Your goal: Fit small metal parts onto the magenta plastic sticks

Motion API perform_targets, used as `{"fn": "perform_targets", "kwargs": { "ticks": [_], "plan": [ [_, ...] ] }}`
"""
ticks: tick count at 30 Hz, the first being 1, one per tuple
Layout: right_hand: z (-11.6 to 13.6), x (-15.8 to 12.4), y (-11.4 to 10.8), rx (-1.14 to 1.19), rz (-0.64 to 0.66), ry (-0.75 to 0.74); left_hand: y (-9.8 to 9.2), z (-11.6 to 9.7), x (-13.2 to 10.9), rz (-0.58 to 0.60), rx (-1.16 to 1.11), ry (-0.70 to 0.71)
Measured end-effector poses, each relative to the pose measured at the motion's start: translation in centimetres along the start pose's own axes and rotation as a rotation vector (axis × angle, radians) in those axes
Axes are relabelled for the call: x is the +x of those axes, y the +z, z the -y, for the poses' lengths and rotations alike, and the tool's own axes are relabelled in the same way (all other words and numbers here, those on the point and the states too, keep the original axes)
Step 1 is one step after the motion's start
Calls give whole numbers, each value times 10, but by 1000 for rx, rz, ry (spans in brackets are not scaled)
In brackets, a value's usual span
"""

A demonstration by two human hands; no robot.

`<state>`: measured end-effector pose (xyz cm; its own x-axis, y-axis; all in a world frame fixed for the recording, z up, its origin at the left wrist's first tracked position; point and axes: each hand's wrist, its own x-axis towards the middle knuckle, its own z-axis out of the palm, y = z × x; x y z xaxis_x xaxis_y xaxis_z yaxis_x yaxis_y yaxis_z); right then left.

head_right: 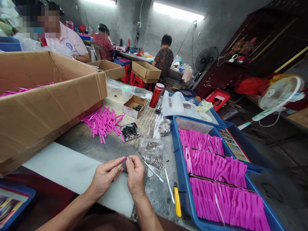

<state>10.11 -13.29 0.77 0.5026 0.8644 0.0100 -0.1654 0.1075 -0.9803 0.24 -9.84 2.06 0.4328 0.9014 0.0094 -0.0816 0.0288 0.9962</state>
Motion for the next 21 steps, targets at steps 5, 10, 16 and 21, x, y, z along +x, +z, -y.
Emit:
{"fn": "perform_targets", "kwargs": {
  "ticks": [5,10,16,21],
  "plan": [
    [2,0,1,-30,-7,-10,1,2,-1,9,15,24],
    [5,-1,3,19,26,-17,1,2,-2,4,12,47],
    [5,0,1,23,64,-16,1,2,-2,8,-49,-3],
    [8,1,1,44,29,-1,3,2,0,7,-52,-18]
  ]
}}
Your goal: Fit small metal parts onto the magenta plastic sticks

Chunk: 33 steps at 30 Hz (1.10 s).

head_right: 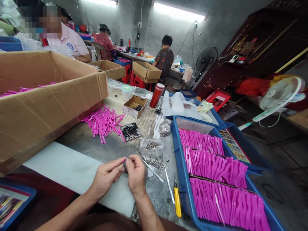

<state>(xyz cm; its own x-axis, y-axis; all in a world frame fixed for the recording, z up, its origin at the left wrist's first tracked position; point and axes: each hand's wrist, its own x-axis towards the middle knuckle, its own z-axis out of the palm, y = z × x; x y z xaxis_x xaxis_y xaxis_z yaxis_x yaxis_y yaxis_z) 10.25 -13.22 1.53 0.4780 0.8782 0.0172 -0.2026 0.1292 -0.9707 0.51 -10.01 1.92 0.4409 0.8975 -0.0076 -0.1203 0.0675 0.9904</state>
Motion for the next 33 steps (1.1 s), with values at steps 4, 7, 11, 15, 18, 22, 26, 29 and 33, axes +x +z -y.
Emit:
{"fn": "perform_targets", "kwargs": {
  "ticks": [4,7,11,15,18,22,26,29,33],
  "plan": [
    [-2,-1,-1,-69,0,-36,1,0,0,-6,17,27],
    [-5,-1,-2,-75,10,-7,2,0,-1,-9,-10,4],
    [-6,-1,-3,-38,35,26,2,1,0,-14,-37,-24],
    [-6,-1,-3,25,28,10,3,-1,1,-25,-53,-41],
    [-5,-1,-3,33,10,5,3,-3,0,-31,-63,-48],
    [-4,-1,-2,-20,15,5,3,-1,-2,-24,-74,-36],
    [-3,-2,-1,2,35,17,2,3,-1,-19,-90,-43],
    [-4,-1,-1,14,23,-1,2,1,-1,-21,-89,-51],
    [-5,-1,-1,-9,24,0,2,-1,-2,-25,-62,-34]
  ]
}}
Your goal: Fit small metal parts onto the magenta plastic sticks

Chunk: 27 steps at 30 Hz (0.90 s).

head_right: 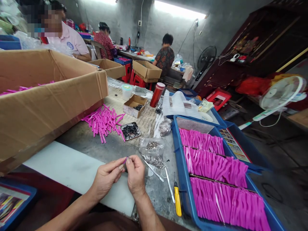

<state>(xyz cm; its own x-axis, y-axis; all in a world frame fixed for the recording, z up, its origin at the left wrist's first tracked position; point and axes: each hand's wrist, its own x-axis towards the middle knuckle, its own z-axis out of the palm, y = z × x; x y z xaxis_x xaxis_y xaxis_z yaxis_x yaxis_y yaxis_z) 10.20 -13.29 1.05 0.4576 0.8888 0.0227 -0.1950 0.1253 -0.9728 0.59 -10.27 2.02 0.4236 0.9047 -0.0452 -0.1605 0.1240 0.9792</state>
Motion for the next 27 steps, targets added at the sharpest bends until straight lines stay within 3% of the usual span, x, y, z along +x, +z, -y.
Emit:
{"fn": "perform_targets", "kwargs": {
  "ticks": [5,14,20,27],
  "plan": [
    [1,-1,-1,-20,52,42,0,1,0,-1,-24,-6],
    [1,-2,0,-58,-15,-21,0,-2,-1,-5,5,-18],
    [-2,-1,-2,-30,41,52,0,-1,-1,-1,-17,-24],
    [2,-2,0,-109,-30,-34,0,0,-2,-2,-10,-41]
  ]
}}
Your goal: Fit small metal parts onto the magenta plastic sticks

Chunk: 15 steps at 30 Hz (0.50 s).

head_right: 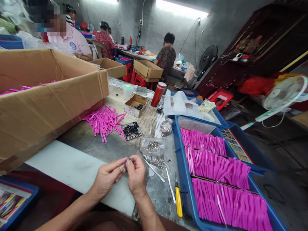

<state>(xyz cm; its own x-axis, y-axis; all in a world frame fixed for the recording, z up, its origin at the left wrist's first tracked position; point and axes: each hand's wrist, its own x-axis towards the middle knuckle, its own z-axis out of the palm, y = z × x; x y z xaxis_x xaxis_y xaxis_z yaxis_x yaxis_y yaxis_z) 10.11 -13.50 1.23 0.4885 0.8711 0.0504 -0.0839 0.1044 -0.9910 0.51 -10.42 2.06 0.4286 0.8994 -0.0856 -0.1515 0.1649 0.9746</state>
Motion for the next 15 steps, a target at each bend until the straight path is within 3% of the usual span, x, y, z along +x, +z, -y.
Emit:
{"fn": "perform_targets", "kwargs": {
  "ticks": [6,15],
  "plan": [
    [-6,-1,-3,82,70,79,1,1,-1,11,16,42],
    [-1,0,-2,33,-2,27,2,0,0,-9,-15,5]
  ]
}}
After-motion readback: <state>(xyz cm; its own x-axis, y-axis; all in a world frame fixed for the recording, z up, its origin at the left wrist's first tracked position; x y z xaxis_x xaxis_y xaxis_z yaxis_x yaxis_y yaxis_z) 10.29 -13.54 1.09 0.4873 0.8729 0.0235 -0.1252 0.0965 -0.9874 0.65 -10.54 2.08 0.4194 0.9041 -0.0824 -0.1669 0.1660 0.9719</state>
